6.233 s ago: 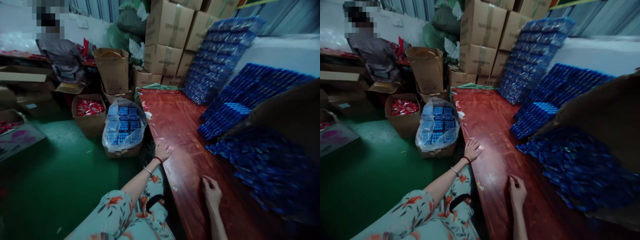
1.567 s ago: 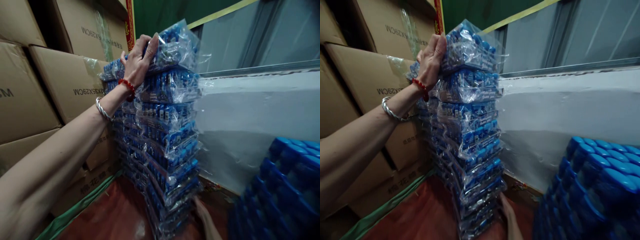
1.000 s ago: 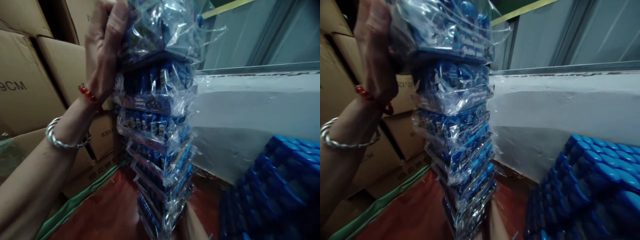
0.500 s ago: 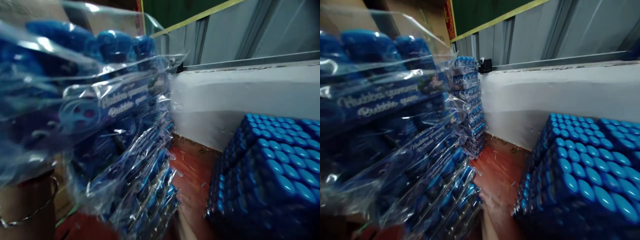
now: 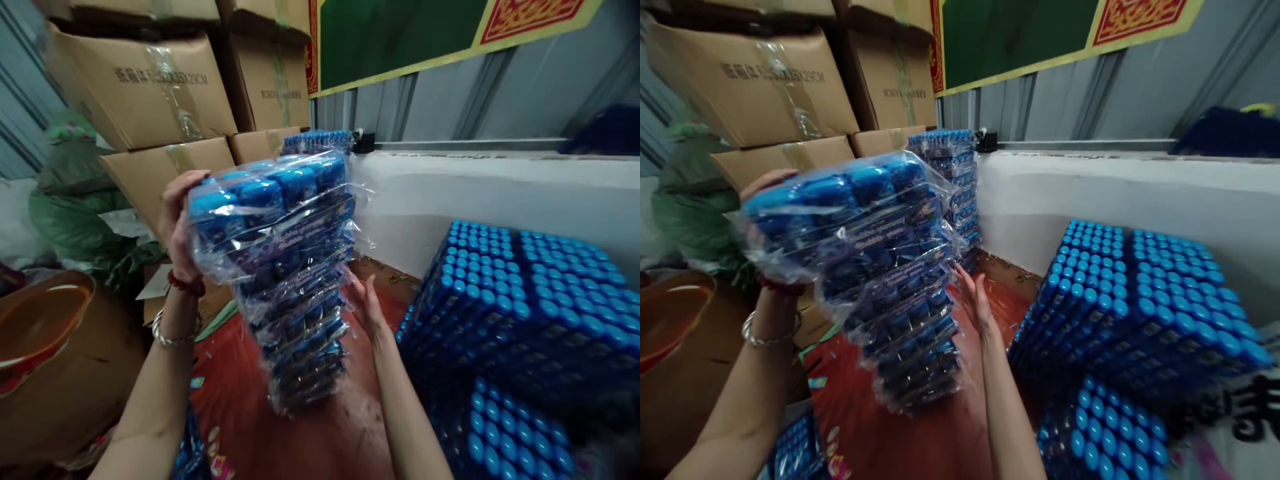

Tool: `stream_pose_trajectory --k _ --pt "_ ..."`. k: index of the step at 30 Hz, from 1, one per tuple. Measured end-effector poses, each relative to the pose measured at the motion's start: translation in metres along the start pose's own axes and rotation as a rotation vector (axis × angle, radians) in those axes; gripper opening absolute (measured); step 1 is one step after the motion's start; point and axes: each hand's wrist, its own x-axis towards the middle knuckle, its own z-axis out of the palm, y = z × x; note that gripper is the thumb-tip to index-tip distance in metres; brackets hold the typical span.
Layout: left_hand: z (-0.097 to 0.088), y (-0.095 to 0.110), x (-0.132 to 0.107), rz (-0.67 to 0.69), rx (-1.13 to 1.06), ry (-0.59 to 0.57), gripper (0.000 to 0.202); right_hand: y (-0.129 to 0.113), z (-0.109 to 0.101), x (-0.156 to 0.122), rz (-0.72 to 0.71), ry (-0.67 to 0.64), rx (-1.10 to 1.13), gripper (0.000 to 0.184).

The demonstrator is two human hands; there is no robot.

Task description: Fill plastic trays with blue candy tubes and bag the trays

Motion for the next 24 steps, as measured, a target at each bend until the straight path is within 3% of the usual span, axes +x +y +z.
stream_pose_trajectory --k 2,4,8,12,14,17,20,22,24 --pt "0.004 0.007 -0.008 0.152 0.04 -0.01 0.044 -0.027 0.022 0.006 0.056 -0.1 -0.038 0.061" --pt "0.007 0.011 -0.015 0.191 0.052 -0.034 0.052 -0.045 0.046 0.01 0.088 -0.196 -0.065 0.061" --pt "0.005 0.013 -0.039 -0.04 0.02 0.001 0.056 -0.053 0.074 0.01 0.102 -0.243 -0.089 0.059" --pt "0.005 0.015 -0.075 -0.278 -0.073 -0.011 0.064 -0.046 0.075 0.009 0.105 -0.118 -0.1 0.056" --pt "0.008 0.015 -0.086 -0.32 -0.15 0.004 0.062 -0.044 0.073 0.008 0.103 -0.078 -0.092 0.058" --pt "0.01 0.013 -0.087 -0.33 -0.193 0.066 0.055 -0.047 0.071 0.003 0.078 -0.128 -0.077 0.066" --pt "0.002 0.005 -0.088 -0.371 -0.219 0.218 0.056 -0.053 0.067 -0.002 0.044 -0.204 -0.095 0.069" --pt "-0.006 -0.002 -0.099 -0.505 -0.265 0.36 0.057 -0.054 0.064 -0.003 0.035 -0.203 -0.111 0.068" --pt "-0.009 -0.007 -0.121 -0.662 -0.337 0.369 0.056 -0.051 0.064 -0.001 0.042 -0.209 -0.122 0.065"
